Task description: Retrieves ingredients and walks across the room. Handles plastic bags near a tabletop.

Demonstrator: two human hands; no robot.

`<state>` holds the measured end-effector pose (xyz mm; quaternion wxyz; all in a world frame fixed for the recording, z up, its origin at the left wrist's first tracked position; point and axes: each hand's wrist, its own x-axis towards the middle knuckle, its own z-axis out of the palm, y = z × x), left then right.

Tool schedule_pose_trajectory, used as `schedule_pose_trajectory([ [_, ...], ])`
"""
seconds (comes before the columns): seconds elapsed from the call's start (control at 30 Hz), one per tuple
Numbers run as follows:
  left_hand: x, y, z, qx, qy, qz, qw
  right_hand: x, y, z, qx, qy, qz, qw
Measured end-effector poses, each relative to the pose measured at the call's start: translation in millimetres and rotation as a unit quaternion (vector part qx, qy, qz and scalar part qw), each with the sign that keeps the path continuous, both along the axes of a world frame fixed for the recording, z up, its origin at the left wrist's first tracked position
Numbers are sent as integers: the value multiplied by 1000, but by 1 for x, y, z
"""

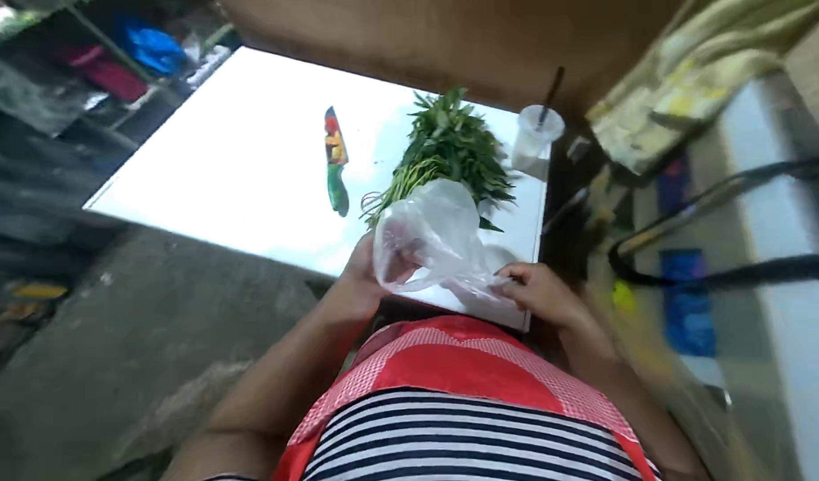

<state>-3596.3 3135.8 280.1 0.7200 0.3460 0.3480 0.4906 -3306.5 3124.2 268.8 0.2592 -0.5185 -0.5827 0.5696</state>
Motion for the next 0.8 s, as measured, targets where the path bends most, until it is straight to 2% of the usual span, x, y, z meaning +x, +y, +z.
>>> schedule_pose_trajectory([
  [0.07,2,4,-4,-30,-68,17,997,3,6,-4,-22,133,-68,989],
  [0.13,0,9,-14,-63,-86,45,993,6,12,-5,-42,285,-108,951],
  [0.2,-3,6,-22,-123,-8,71,990,4,16,-3,-57,367,-128,920],
  [0.23,-7,2,-27,-133,52,48,989,2,17,-2,-62,387,-138,910],
  [0.3,-25,-6,-31,-72,213,-92,970,-3,20,-1,-70,405,-162,897],
  [0.37,-50,-5,-18,18,371,-207,905,-7,23,-3,-68,392,-188,898],
  [0.4,-61,-3,-7,49,423,-200,882,-10,24,-4,-63,370,-202,904],
  [0.43,-67,-1,4,70,447,-158,878,-14,24,-3,-55,344,-214,913],
  [0.5,-59,10,22,120,460,-58,878,-25,23,-2,-36,293,-221,929],
  [0.53,-45,13,28,158,471,-38,867,-32,23,-1,-32,275,-218,936],
  [0.6,-9,16,28,205,510,-92,830,-49,22,1,-39,260,-210,942],
  [0.67,17,25,13,232,542,-183,787,-65,21,3,-49,268,-216,938],
  [0.7,20,31,5,238,543,-208,778,-69,21,2,-56,284,-225,930],
  [0.73,17,38,-1,238,527,-219,786,-69,22,-1,-62,307,-235,920],
  [0.8,1,50,-1,189,434,-242,847,-65,22,-8,-71,353,-249,899],
])
